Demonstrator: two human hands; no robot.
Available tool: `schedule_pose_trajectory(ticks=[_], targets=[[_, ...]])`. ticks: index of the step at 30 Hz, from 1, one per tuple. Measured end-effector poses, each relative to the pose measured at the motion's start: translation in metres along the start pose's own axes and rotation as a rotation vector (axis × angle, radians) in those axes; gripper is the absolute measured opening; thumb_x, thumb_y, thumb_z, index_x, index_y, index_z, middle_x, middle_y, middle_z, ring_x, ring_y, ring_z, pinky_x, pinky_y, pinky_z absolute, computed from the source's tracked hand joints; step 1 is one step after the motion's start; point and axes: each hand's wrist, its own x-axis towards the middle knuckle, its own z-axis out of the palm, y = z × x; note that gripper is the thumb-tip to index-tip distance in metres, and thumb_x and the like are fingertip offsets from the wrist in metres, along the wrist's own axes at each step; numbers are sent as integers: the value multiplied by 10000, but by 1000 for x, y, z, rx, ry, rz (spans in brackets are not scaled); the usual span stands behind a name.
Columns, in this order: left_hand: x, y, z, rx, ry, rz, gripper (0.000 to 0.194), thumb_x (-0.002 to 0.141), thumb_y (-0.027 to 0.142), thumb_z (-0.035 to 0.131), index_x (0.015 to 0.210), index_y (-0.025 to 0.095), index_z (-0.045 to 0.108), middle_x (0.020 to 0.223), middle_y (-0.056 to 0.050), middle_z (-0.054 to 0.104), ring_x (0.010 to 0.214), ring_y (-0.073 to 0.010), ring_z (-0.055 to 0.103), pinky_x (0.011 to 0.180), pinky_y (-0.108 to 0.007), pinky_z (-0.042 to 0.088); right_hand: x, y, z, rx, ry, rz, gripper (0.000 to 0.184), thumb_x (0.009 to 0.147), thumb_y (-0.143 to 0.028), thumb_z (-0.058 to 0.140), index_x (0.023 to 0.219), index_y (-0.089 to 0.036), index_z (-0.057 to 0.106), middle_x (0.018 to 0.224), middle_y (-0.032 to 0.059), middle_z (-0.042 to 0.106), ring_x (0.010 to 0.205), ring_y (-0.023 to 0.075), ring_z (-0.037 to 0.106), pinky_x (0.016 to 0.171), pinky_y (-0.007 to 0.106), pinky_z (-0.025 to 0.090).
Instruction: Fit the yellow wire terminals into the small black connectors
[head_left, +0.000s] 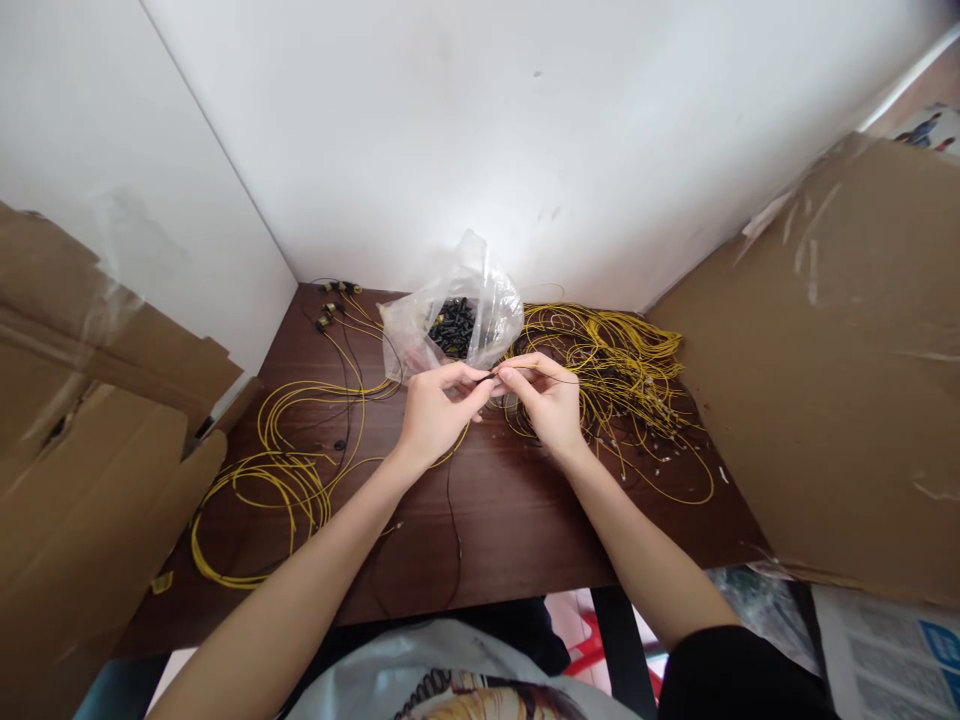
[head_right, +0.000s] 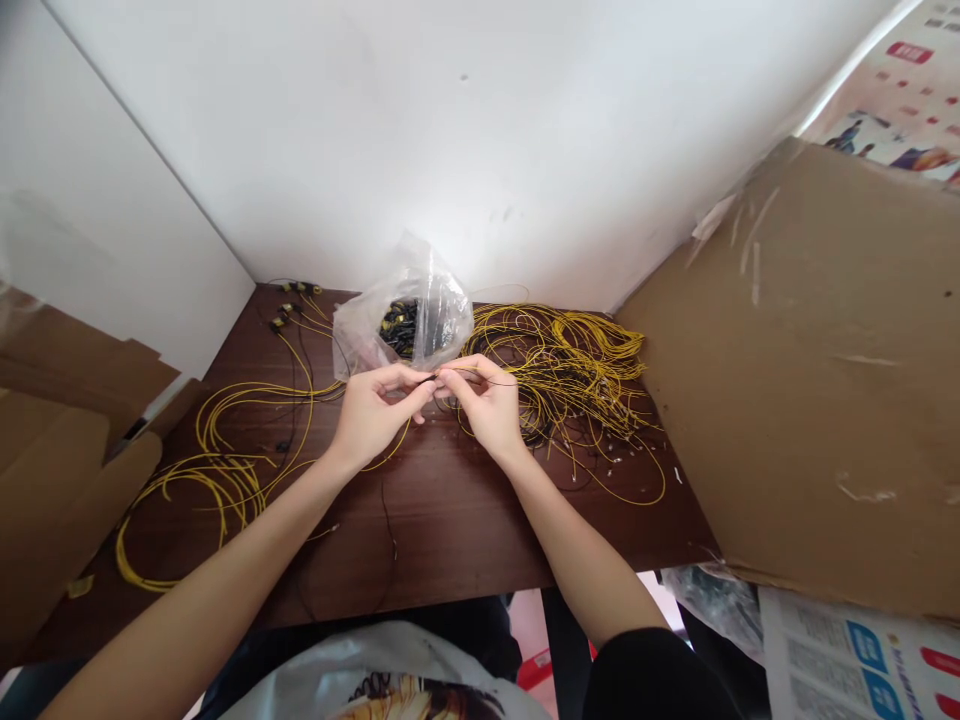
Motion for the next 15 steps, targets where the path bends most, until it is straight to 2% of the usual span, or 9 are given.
schedule_pose_trajectory(ticks=[10, 12, 15], targets=[[-1, -3, 0, 62, -26, -70, 189, 742, 280, 660, 801, 103, 688, 686, -48, 669, 500, -120, 594, 440, -235, 526, 0, 7, 2, 31, 47, 112, 216, 675, -356, 768, 728, -170, 670, 647, 8, 688, 563, 150, 662, 577, 313, 601], [-3, -5, 1, 151, 11, -9, 168, 767, 254, 629, 857, 123, 683, 697, -36, 665, 539, -121, 602, 465, -224, 527, -1, 8, 3, -3, 54, 101, 208, 686, -348, 758, 737, -168, 669, 636, 8, 683, 563, 146, 654, 582, 301, 584], [-5, -8, 2, 354, 67, 182, 184, 790, 195, 609, 964, 158, 659, 809, -32, 683, 618, -110, 607, 566, -219, 523, -3, 7, 5, -63, 65, 51, 168, 709, -322, 737, 737, -172, 666, 663, 11, 680, 603, 141, 648, 607, 280, 553]])
